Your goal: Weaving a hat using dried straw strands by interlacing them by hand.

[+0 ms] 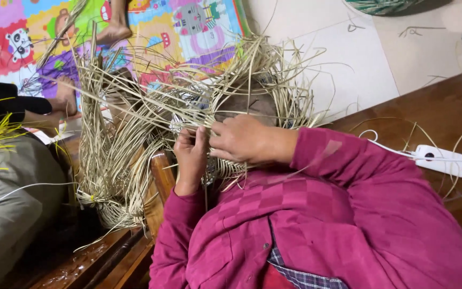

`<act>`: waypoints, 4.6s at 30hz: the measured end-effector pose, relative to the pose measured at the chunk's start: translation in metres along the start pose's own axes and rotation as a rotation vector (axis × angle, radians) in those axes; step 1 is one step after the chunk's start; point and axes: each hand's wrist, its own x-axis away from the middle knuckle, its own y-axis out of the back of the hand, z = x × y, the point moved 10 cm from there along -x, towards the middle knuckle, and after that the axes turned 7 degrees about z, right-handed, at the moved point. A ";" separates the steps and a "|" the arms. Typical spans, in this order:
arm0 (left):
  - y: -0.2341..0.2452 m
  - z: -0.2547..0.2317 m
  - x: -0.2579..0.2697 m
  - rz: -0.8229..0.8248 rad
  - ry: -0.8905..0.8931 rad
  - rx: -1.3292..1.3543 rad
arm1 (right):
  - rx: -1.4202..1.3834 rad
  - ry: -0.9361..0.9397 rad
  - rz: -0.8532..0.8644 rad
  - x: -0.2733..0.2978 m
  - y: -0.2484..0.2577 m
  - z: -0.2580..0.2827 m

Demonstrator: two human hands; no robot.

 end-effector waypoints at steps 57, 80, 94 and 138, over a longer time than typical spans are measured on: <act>0.000 0.029 -0.010 -0.111 0.183 0.192 | -0.686 -0.484 0.433 0.155 0.004 -0.066; -0.016 -0.136 0.052 -0.018 -0.632 -0.949 | 0.124 -0.507 -0.028 0.216 0.045 -0.064; -0.186 -0.153 0.056 0.799 -0.453 -0.661 | -0.330 -0.375 -0.169 0.235 0.083 -0.060; -0.172 -0.201 0.072 0.651 -0.954 -0.567 | -0.284 -0.249 -0.354 0.166 0.125 -0.012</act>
